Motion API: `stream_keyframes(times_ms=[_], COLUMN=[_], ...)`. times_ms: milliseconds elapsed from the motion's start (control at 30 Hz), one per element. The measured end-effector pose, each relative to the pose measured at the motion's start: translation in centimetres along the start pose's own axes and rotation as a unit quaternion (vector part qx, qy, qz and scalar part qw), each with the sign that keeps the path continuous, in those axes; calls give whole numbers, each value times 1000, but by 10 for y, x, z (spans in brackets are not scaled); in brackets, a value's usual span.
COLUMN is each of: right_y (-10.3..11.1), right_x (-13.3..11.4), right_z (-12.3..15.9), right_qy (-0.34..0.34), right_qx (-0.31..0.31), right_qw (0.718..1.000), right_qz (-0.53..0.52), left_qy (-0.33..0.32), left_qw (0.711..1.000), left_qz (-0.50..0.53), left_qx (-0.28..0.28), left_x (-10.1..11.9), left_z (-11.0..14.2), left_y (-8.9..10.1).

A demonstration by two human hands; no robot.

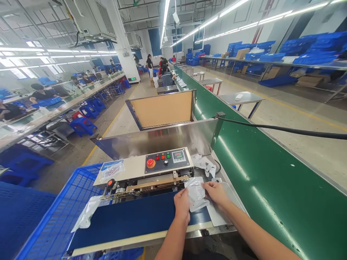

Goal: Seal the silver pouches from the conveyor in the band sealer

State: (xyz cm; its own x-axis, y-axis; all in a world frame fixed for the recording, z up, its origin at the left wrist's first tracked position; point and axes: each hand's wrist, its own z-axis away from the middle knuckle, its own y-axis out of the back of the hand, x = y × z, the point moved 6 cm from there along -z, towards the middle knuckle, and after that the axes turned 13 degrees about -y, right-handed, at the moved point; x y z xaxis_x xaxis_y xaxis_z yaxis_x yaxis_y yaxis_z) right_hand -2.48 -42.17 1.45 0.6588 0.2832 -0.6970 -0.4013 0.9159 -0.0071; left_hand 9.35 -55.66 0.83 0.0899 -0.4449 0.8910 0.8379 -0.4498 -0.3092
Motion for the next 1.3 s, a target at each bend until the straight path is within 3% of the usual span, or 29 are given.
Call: stream_keyframes(times_ms=[133, 200, 233, 300, 400, 467, 533, 633, 733, 800, 933, 1100, 1200, 1300], right_y=[-37, -37, -29, -1, 38, 46, 41, 23, 12, 17, 38, 37, 38, 45], right_x=[0, -8, -17, -45, -90, -105, -109, -114, -131, -145, -160, -132, -99, -64], right_z=[-1, -9, -17, -39, -75, -100, -118, -125, -104, -76, -5, 58, 65, 63], right_qy=[-20, -29, -18, 39, 127, 137, 133, 160, 220, 250, 266, 236, 151, 104], right_qx=[-79, -102, -84, 16, 182, 226, 222, 188, 172, 174, 158, -26, -94, -102], right_qw=[997, 992, 991, 976, 892, 830, 792, 774, 771, 777, 821, 904, 958, 985], right_qz=[15, 61, 101, 212, 394, 491, 554, 583, 573, 551, 480, 355, 225, 93], left_qy=[-11, -21, -35, -84, -167, -180, -181, -207, -234, -258, -329, -329, -315, -275], left_qw=[1000, 999, 997, 984, 945, 941, 950, 955, 954, 949, 915, 885, 874, 899], left_qz=[11, -8, -28, -79, -129, -129, -116, -117, -145, -170, -230, -254, -252, -243], left_qx=[24, 38, 59, 136, 249, 256, 226, 179, 119, 61, -37, -211, -271, -240], left_x=[17, 26, 32, 46, 66, 70, 70, 69, 68, 68, 77, 80, 72, 56], left_z=[-2, -1, 0, 7, 31, 47, 59, 69, 71, 69, 67, 68, 70, 64], left_y=[31, 51, 65, 97, 135, 141, 134, 113, 88, 66, 14, -47, -62, -53])
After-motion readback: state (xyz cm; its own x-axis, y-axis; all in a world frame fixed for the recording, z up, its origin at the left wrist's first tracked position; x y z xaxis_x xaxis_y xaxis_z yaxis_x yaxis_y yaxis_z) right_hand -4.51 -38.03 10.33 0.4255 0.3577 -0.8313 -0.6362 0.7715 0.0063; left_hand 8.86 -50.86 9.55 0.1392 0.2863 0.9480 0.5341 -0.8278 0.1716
